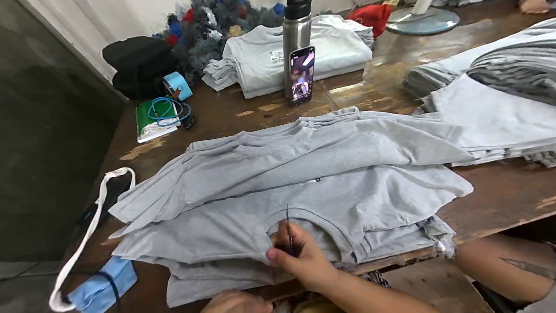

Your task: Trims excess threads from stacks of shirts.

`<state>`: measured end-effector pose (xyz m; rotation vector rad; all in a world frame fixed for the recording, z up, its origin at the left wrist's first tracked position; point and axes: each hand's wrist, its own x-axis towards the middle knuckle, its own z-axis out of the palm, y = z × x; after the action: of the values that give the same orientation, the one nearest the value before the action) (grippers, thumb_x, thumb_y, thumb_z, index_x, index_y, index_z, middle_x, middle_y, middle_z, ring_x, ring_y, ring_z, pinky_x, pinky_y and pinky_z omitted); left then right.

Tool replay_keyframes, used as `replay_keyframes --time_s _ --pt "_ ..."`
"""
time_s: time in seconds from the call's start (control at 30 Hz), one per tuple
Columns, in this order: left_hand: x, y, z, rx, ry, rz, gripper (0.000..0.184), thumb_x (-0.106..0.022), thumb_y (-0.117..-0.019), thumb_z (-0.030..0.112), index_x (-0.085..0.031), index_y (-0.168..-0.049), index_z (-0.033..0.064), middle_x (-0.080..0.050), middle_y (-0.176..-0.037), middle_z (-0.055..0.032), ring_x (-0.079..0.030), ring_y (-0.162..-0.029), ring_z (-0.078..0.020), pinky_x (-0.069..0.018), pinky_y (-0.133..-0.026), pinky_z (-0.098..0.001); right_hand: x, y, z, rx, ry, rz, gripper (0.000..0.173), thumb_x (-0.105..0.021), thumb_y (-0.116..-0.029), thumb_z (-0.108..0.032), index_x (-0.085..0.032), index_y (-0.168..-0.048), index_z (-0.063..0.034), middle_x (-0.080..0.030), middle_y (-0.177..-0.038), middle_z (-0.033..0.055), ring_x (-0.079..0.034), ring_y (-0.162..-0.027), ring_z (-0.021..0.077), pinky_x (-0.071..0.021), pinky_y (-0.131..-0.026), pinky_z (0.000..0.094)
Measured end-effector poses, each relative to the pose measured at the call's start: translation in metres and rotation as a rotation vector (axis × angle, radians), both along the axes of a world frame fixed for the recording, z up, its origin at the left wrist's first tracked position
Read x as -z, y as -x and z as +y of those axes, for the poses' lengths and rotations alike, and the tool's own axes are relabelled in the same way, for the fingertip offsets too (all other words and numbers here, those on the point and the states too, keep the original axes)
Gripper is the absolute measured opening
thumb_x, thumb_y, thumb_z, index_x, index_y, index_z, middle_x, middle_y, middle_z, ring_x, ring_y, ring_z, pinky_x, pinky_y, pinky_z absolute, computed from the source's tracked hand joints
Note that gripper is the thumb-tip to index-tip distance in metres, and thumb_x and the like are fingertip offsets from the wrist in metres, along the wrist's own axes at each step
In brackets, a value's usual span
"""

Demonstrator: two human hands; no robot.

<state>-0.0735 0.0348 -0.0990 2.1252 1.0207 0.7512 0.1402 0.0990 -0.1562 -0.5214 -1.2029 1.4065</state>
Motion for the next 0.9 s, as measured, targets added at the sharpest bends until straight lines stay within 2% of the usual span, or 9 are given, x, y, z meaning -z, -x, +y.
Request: replay_keyframes --time_s 0.07,0.13,0.2,0.3,0.4,0.57,0.67,0.77,0.9 --pt "-0.005 -0.019 0.002 -0.261 -0.099 0.207 0.051 -0.056 -0.101 0.051 -0.076 -0.103 0.0045 -0.076 -0.097 -0.011 -0.072 -0.093 -0.0216 -0.0569 -0.084 -0.0443 0.0 -0.001 -0.001 -0.004 0.037 0.043 0.015 -0.065 -0.0955 -0.006 -0.052 -0.098 -0.0128 -0.063 -0.08 -0.0088 -0.055 -0.068 -0.0044 -0.0446 -0.061 0.0141" --pt "0.002 -0.04 0.009 -0.442 -0.18 0.342 0.063 -0.05 -0.0991 0.06 -0.074 -0.099 0.0015 -0.073 -0.092 -0.0146 -0.071 -0.088 -0.0292 -0.0559 -0.078 -0.0515 0.0 -0.001 -0.003 0.009 0.022 0.036 0.015 -0.065 -0.0955 -0.004 -0.053 -0.098 -0.0121 -0.064 -0.082 -0.0077 -0.056 -0.069 -0.0043 -0.0454 -0.062 0.0137" --pt "0.012 -0.057 0.014 -0.523 -0.237 0.346 0.069 -0.042 -0.1001 0.064 -0.07 -0.091 0.0007 -0.068 -0.08 -0.0128 -0.069 -0.076 -0.0263 -0.0562 -0.069 -0.0459 0.0 0.0 -0.003 0.029 0.006 0.027 0.013 -0.064 -0.0962 -0.005 -0.053 -0.097 -0.0115 -0.064 -0.083 -0.007 -0.056 -0.07 -0.0042 -0.046 -0.062 0.0134" --pt "0.026 -0.07 0.022 -0.595 -0.337 0.306 0.061 -0.035 -0.1059 0.051 -0.062 -0.079 0.0036 -0.057 -0.067 -0.0087 -0.06 -0.061 -0.0208 -0.0517 -0.057 -0.0369 0.002 -0.001 -0.004 0.065 -0.002 0.003 0.013 -0.063 -0.0977 -0.006 -0.052 -0.096 -0.0129 -0.062 -0.082 -0.0083 -0.055 -0.069 -0.0051 -0.0448 -0.061 0.0122" --pt "0.028 -0.067 0.025 -0.603 -0.363 0.24 0.06 -0.028 -0.1098 0.043 -0.06 -0.074 0.0063 -0.056 -0.063 -0.0077 -0.06 -0.06 -0.0191 -0.0496 -0.058 -0.034 0.003 -0.001 -0.005 0.064 -0.01 -0.007 0.013 -0.062 -0.0974 -0.006 -0.052 -0.095 -0.0126 -0.059 -0.081 -0.0078 -0.053 -0.068 -0.0044 -0.044 -0.061 0.0126" --pt "0.031 -0.061 0.023 -0.575 -0.371 0.189 0.041 -0.037 -0.1027 0.027 -0.053 -0.072 0.0071 -0.049 -0.061 -0.0048 -0.053 -0.057 -0.014 -0.0454 -0.055 -0.0265 0.002 0.0 -0.007 0.077 -0.031 -0.03 0.012 -0.063 -0.0973 -0.006 -0.052 -0.095 -0.0115 -0.06 -0.082 -0.0074 -0.052 -0.069 -0.0055 -0.042 -0.062 0.0108" --pt "0.033 -0.055 0.018 -0.512 -0.29 0.031 0.038 -0.04 -0.1026 0.029 -0.052 -0.074 0.0077 -0.05 -0.063 -0.0028 -0.052 -0.059 -0.0056 -0.0445 -0.057 -0.0175 0.002 -0.002 -0.007 0.072 -0.05 -0.053 0.011 -0.064 -0.0976 -0.007 -0.054 -0.095 -0.0101 -0.062 -0.083 -0.0057 -0.052 -0.069 -0.0053 -0.0417 -0.061 0.011" --pt "0.031 -0.047 0.014 -0.421 -0.212 -0.11 0.033 -0.045 -0.102 0.025 -0.055 -0.077 0.0062 -0.055 -0.068 -0.0018 -0.054 -0.065 0.0008 -0.0448 -0.062 -0.0108 0.002 -0.004 -0.008 0.045 -0.101 -0.111 0.009 -0.062 -0.0995 -0.009 -0.053 -0.098 -0.008 -0.065 -0.09 -0.0034 -0.053 -0.074 -0.0055 -0.0424 -0.065 0.011" --pt "0.03 -0.037 0.015 -0.28 -0.18 -0.233 0.03 -0.044 -0.1053 0.025 -0.056 -0.083 0.0093 -0.058 -0.076 0.0012 -0.058 -0.075 0.0026 -0.0479 -0.07 -0.0105 0.001 -0.008 -0.008 0.005 -0.175 -0.178 0.015 -0.061 -0.1019 -0.016 -0.055 -0.103 -0.0027 -0.064 -0.093 0.001 -0.055 -0.078 -0.0029 -0.0453 -0.068 0.0132"
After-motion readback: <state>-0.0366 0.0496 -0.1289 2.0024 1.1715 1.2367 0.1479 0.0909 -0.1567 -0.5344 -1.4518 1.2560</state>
